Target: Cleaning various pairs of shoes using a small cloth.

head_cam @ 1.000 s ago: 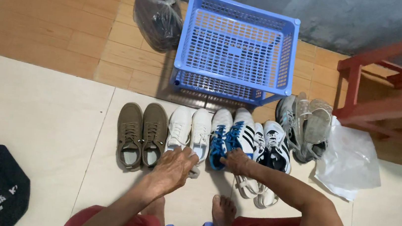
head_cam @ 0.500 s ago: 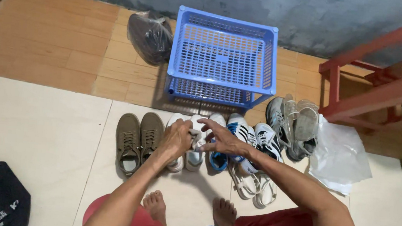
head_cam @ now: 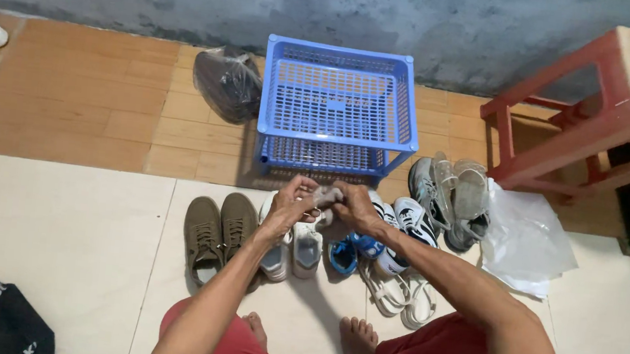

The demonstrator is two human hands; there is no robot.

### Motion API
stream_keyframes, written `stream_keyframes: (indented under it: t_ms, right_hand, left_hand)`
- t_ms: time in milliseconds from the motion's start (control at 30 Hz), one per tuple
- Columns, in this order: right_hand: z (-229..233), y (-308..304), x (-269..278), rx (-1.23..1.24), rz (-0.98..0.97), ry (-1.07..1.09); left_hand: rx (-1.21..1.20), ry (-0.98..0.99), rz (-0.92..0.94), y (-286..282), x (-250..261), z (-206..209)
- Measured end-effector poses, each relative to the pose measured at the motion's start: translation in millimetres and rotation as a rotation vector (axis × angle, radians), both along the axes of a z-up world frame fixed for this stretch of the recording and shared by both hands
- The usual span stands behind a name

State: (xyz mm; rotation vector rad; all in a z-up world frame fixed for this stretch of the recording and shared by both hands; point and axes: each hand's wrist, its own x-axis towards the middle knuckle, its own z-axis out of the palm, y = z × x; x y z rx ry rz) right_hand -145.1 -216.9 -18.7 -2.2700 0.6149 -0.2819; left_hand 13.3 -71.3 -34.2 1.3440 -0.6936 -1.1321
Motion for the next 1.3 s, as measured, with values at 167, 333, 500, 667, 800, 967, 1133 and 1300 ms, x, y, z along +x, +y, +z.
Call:
stream_keyframes:
  t_ms: [167,333,500,667,800,967,1133,1300]
  right_hand:
    - [10,-41,-58,0.044,-0.052,-0.175]
    - [28,-62,-103,0.169,-0.4,0.102]
    - [-1,-80,-125,0.472,-0.369,-0.194]
    - [13,-73,-106,0.477,-0.413,-0.001]
    - [-6,-76,-107,0.566,-0.342,-0.045]
    - [-2,-75,-104,0.603,-0.362,-0.03]
    - [2,-72,-97,0.536,-0.411,-0.006]
    - [-25,-69,-91,0.408,-0.343,-0.118]
  left_hand:
    - [0.158,-0.139,0.244,-26,26,-39]
    - [0.198,-0.087,0.535,-62,79,-101]
    - [0.096,0.251,0.55,-92,103,-121]
    - [-0.043,0.329,0.519,-106,103,-119]
    - [-0.012,0.33,0.559,-110,99,-110]
    - [0.106,0.345,0.588,-116,85,-109]
    - [0.322,0.225,0.356,-116,16,-115]
    - [0.421,0.383,-0.069,-89,-78,-31]
